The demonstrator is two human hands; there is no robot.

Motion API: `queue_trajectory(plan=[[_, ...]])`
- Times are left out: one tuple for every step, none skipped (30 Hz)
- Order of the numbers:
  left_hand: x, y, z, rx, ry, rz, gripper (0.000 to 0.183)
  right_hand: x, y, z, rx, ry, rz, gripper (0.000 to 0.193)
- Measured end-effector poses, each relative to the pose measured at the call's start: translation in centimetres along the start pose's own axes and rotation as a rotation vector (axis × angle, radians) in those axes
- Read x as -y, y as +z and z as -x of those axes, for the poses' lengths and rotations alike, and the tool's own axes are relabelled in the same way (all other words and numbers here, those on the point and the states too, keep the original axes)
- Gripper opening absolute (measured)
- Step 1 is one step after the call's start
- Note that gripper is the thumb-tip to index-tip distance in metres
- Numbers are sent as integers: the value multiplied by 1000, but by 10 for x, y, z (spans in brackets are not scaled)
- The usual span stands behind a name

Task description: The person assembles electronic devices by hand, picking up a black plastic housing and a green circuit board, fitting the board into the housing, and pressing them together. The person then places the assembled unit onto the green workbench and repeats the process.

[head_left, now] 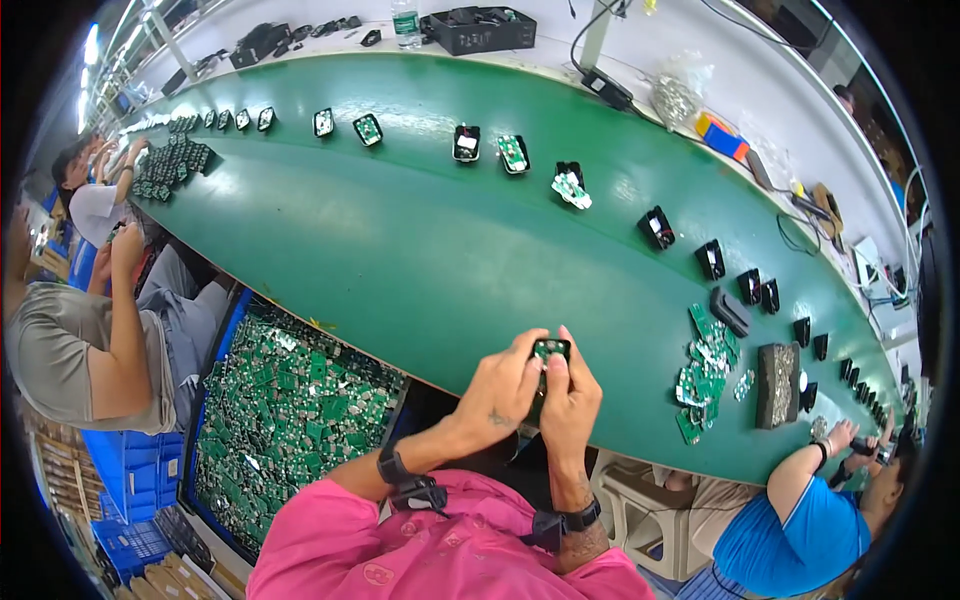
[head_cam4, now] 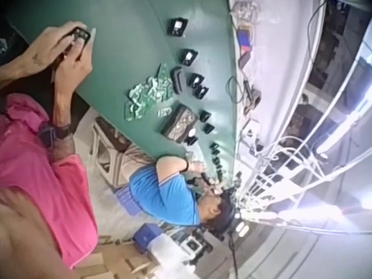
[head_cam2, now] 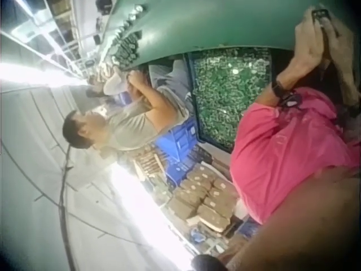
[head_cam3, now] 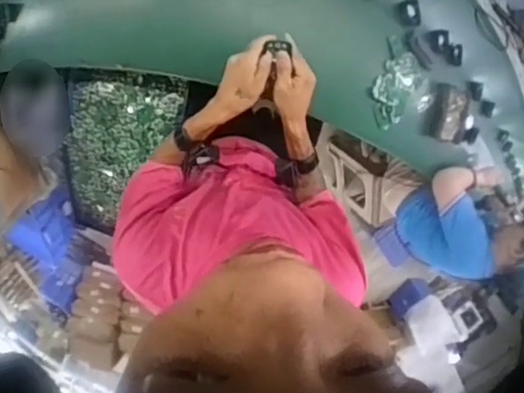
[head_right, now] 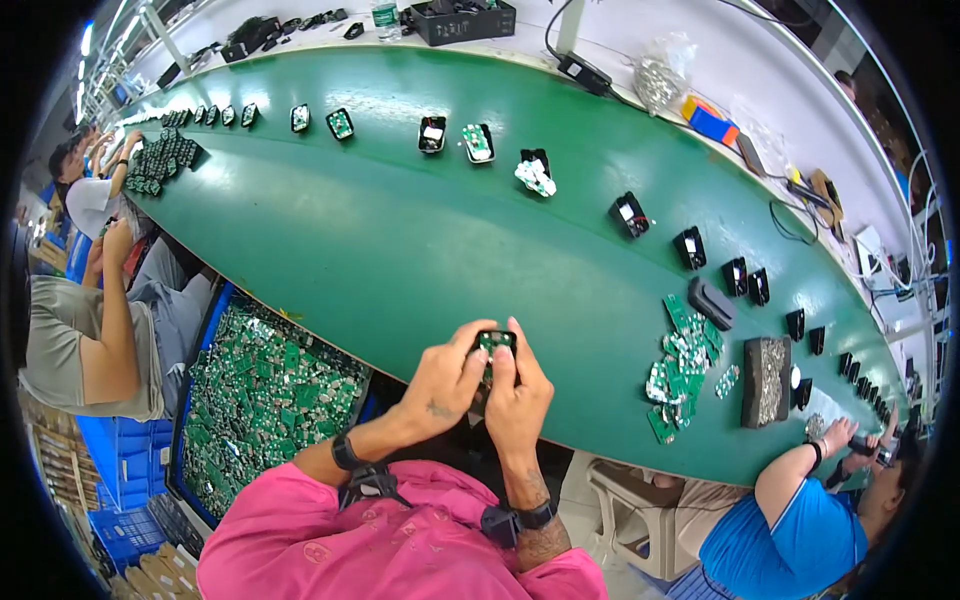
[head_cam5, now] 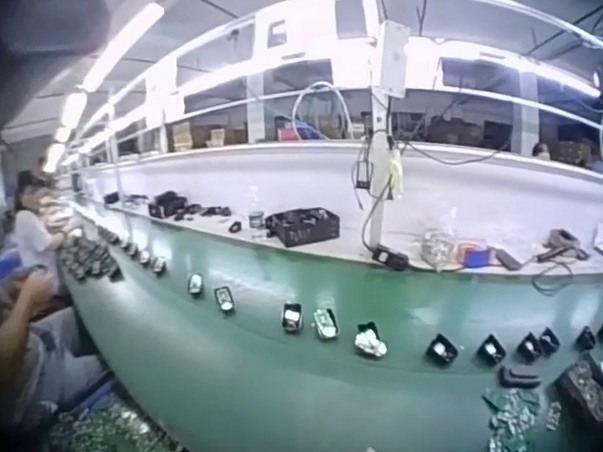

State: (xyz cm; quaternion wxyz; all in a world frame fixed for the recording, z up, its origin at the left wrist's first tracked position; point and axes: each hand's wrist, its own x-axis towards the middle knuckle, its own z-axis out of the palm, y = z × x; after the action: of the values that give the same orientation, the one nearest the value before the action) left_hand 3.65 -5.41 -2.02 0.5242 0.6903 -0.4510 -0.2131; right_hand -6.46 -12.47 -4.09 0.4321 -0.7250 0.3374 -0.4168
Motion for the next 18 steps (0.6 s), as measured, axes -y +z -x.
queue_trajectory(plan=[[9, -8, -9, 18, -59, -48, 34, 7, 7, -11, 98, 168, -60, 42], [13, -19, -22, 39, -111, 43, 33, 12, 12, -20, 192, 337, -115, 44], [33, -32, -39, 13, 42, -106, 32, 15, 16, -28, 292, 411, -32, 48], [25, -46, -63, 36, -118, 33, 32, 2, 14, -28, 267, 206, 58, 47], [48, -69, -92, -54, -93, -93, 31, -3, 14, -24, 248, 130, 62, 43], [118, -108, -125, -280, 253, -329, 32, 0, 18, -19, 250, 44, 50, 39], [112, -122, -159, -305, 14, -15, 33, -7, 11, -14, 234, 55, 63, 39], [114, -148, -191, -396, -165, -56, 34, -9, 5, -7, 217, 58, 60, 33], [136, -179, -218, -448, -142, -129, 33, -9, 4, -3, 207, 54, 51, 28], [158, -200, -237, -498, -123, -203, 32, -10, 4, 1, 212, 54, 42, 28], [161, -197, -253, -479, -123, -195, 32, -11, 0, 5, 212, 10, 44, 25], [164, -192, -267, -465, -145, -364, 33, -11, -2, 7, 213, -34, 46, 22], [168, -187, -277, -449, -164, -532, 33, -10, -3, 6, 190, -27, 58, 20], [177, -185, -282, -457, -2, -809, 36, -7, -6, 7, 167, -6, 79, 20], [185, -190, -285, -462, 178, -1074, 38, -2, -7, 6, 175, 20, 86, 16], [185, -200, -283, -451, 86, -1065, 48, 0, -13, 6, 167, 56, 105, 13], [150, -212, -272, -406, -96, -934, 61, 2, -18, 5, 126, 81, 137, 13], [191, -248, -273, -458, 483, -1026, 77, 3, -24, 2, 59, 27, 214, 10]])
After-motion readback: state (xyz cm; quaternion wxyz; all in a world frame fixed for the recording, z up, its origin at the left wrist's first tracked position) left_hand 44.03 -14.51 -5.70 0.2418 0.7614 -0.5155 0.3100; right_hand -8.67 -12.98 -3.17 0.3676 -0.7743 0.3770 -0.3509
